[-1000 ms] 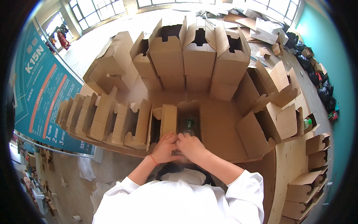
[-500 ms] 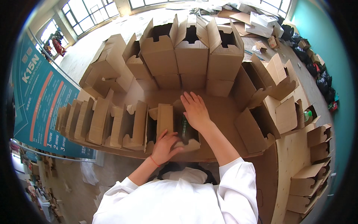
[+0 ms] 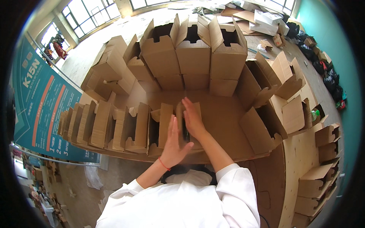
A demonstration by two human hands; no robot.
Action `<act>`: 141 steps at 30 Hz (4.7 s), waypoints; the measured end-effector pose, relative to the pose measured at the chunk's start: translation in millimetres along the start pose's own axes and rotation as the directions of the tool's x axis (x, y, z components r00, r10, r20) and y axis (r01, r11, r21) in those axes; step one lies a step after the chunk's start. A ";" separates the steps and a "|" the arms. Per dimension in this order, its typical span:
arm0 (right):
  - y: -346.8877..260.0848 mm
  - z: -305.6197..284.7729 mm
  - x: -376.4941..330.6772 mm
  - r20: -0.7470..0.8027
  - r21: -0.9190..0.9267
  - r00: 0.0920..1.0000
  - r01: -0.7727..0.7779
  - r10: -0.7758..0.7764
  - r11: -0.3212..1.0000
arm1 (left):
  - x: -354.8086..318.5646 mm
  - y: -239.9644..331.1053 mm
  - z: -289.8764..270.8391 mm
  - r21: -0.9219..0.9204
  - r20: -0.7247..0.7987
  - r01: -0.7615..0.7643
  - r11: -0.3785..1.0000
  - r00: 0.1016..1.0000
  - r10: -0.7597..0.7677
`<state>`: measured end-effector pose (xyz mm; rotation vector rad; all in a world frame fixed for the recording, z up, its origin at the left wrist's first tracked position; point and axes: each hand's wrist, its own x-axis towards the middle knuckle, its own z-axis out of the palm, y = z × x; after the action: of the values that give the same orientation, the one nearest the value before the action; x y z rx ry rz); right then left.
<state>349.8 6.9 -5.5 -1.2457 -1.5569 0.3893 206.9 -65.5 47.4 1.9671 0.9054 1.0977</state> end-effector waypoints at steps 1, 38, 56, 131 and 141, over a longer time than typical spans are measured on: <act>3.4 0.7 -0.8 -0.041 0.026 0.999 -0.028 0.029 0.999 | -1.1 -6.8 10.0 -0.008 0.074 0.054 0.998 0.996 -0.054; -73.6 -152.3 -66.4 -0.076 -0.795 0.829 -0.385 0.554 0.468 | -10.1 -22.2 39.5 0.617 0.335 -0.150 0.773 0.938 -0.085; -83.3 -86.1 -72.3 0.195 -0.322 0.840 -0.433 0.506 0.842 | -7.2 -26.2 27.7 0.275 0.279 -0.010 0.961 0.958 -0.070; 62.1 -371.2 -137.4 -0.040 -0.490 0.843 -0.485 0.537 0.725 | 115.8 72.2 308.3 0.571 0.433 -0.379 0.728 0.893 0.124; 21.7 -366.1 -139.1 -0.086 -0.691 0.994 -0.106 0.065 0.715 | 129.6 18.8 323.1 0.574 0.350 -0.165 0.802 0.935 -0.058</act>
<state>660.5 -226.0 49.5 -1.8939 -1.6573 -0.2217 549.5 -43.8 -13.6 2.6113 1.0828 0.4636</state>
